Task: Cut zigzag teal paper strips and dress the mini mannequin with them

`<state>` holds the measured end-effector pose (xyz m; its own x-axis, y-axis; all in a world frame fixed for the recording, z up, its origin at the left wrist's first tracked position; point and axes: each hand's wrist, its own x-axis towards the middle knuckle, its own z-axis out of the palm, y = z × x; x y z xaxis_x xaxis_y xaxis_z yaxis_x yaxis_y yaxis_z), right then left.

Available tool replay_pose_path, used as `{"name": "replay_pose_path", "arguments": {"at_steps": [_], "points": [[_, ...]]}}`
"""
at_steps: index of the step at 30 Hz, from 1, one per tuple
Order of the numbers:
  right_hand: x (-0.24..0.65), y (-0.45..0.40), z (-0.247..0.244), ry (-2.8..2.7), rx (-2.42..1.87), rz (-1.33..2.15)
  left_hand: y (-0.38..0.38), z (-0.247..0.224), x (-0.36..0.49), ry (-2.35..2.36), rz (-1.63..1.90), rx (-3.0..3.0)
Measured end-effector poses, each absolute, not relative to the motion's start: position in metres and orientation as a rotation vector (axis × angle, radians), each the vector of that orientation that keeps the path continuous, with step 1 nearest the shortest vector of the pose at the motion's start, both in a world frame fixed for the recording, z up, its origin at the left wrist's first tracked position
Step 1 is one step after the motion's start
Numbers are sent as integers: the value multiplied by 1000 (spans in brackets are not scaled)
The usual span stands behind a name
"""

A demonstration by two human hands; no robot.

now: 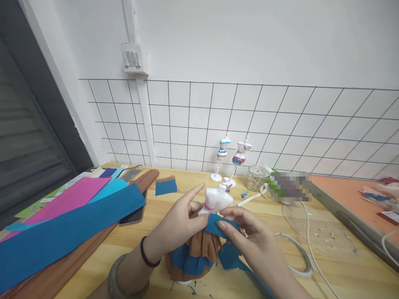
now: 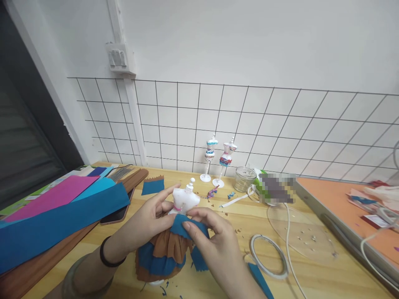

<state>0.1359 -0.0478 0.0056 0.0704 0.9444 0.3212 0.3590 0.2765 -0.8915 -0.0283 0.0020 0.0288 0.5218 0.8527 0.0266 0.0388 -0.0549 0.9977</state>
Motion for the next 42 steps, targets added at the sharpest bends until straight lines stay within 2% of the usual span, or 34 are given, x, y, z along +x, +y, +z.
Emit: {"name": "replay_pose_path", "arguments": {"at_steps": [14, 42], "points": [[131, -51, 5, -1556, -1194, 267, -3, 31, -26, 836, 831, 1471], [127, -51, 3, -1430, -1258, 304, -7, 23, -20, 839, 847, 1474]]}}
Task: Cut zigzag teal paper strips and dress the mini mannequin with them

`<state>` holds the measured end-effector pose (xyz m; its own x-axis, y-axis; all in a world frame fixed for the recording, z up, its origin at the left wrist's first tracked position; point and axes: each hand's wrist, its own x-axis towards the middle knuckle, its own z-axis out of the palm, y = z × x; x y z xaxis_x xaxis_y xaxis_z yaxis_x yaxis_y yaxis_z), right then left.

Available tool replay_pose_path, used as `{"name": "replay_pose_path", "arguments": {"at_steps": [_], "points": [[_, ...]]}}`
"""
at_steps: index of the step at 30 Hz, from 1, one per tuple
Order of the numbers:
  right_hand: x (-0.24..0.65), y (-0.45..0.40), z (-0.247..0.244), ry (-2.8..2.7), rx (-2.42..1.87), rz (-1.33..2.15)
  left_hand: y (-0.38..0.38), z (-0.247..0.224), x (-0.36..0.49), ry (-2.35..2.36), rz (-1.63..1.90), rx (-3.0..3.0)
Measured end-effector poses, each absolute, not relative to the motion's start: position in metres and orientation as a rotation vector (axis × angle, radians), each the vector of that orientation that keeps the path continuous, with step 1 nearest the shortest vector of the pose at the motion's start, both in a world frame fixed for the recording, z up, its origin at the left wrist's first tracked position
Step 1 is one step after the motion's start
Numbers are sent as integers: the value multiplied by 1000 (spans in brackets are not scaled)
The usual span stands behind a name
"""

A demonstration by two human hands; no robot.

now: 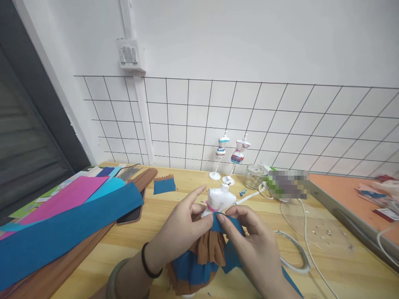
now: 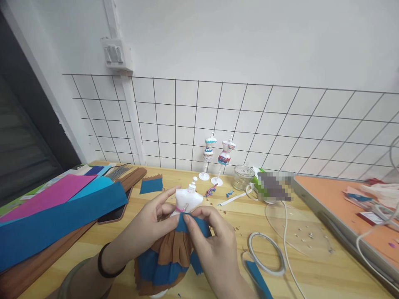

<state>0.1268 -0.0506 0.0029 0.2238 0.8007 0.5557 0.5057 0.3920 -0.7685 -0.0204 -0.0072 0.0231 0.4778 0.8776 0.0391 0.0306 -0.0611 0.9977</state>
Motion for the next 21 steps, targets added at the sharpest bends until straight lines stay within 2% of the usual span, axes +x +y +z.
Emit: {"name": "replay_pose_path", "arguments": {"at_steps": [21], "points": [[127, -50, 6, -1444, -1276, 345, -14, 36, -23, 818, 797, 1532]]}}
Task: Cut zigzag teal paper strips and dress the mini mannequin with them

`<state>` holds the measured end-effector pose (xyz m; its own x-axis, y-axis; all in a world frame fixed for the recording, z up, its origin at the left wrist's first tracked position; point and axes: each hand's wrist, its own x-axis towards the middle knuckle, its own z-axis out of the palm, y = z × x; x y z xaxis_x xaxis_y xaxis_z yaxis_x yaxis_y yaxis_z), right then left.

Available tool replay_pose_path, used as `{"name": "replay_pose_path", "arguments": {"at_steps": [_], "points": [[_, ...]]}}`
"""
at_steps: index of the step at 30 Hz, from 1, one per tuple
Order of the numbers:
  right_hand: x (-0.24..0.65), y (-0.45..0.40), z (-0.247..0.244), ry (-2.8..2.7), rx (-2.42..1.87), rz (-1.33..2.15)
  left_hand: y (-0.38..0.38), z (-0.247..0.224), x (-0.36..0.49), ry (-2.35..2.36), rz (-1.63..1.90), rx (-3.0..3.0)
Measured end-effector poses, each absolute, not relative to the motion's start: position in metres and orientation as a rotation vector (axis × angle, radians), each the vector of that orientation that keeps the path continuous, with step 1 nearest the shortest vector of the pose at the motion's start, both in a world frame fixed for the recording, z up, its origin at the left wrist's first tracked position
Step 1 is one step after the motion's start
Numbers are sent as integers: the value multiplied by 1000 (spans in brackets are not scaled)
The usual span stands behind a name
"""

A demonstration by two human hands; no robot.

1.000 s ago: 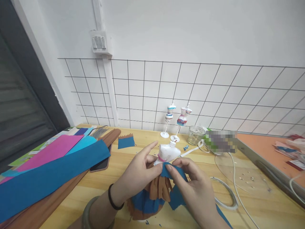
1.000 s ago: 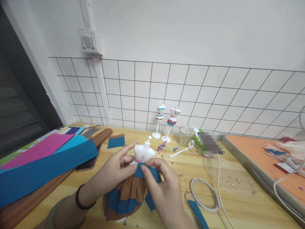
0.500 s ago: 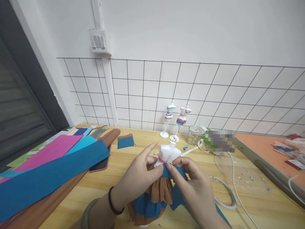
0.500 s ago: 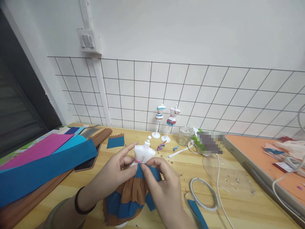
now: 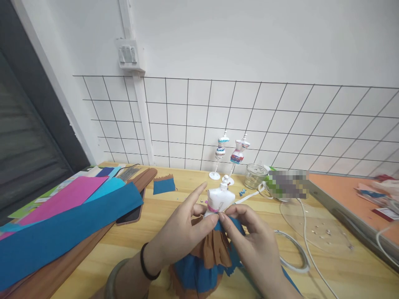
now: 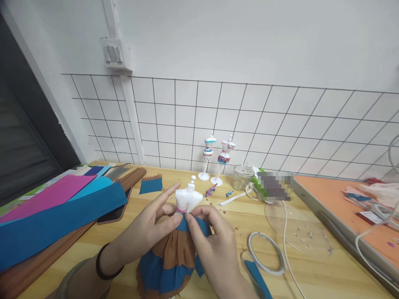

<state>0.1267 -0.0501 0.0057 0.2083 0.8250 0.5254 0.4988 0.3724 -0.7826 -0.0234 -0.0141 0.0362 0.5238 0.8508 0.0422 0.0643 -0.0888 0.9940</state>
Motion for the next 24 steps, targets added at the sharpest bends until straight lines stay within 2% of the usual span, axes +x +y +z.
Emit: {"name": "replay_pose_path", "arguments": {"at_steps": [24], "points": [[140, -54, 24, -1594, -1312, 585, -11, 30, -25, 817, 792, 1561]]}}
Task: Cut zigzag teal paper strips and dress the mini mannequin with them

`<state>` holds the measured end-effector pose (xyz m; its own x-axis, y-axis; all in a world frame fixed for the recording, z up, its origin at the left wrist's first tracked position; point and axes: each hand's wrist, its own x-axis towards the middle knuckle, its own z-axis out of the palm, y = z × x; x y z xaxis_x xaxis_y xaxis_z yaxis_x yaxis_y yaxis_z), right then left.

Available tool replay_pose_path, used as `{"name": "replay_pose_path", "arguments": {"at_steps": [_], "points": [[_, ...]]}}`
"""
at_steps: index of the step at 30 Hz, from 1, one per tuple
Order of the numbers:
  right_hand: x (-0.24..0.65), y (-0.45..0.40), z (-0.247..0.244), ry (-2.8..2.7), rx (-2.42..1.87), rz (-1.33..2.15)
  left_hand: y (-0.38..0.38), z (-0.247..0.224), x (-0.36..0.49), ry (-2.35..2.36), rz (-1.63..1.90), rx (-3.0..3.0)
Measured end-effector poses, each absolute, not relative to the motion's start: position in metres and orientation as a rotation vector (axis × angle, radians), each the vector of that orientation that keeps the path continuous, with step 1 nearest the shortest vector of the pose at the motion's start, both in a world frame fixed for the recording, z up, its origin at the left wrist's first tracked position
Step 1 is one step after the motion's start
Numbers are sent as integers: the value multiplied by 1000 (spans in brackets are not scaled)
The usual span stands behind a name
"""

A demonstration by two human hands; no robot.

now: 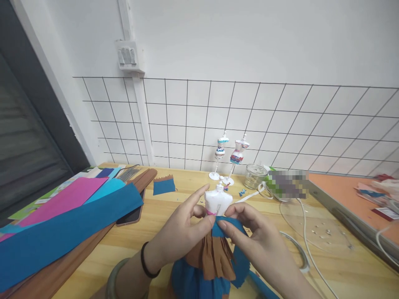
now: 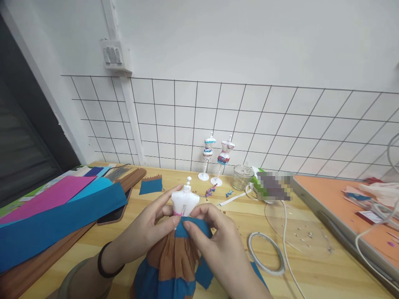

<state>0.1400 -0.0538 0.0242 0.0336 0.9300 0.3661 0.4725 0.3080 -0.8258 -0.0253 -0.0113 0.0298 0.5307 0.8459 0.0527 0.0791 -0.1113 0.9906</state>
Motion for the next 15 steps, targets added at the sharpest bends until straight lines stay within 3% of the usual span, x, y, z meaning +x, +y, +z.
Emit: {"name": "replay_pose_path", "arguments": {"at_steps": [15], "points": [[141, -52, 20, -1532, -1385, 686, -5, 27, -21, 675, 878, 1543]]}}
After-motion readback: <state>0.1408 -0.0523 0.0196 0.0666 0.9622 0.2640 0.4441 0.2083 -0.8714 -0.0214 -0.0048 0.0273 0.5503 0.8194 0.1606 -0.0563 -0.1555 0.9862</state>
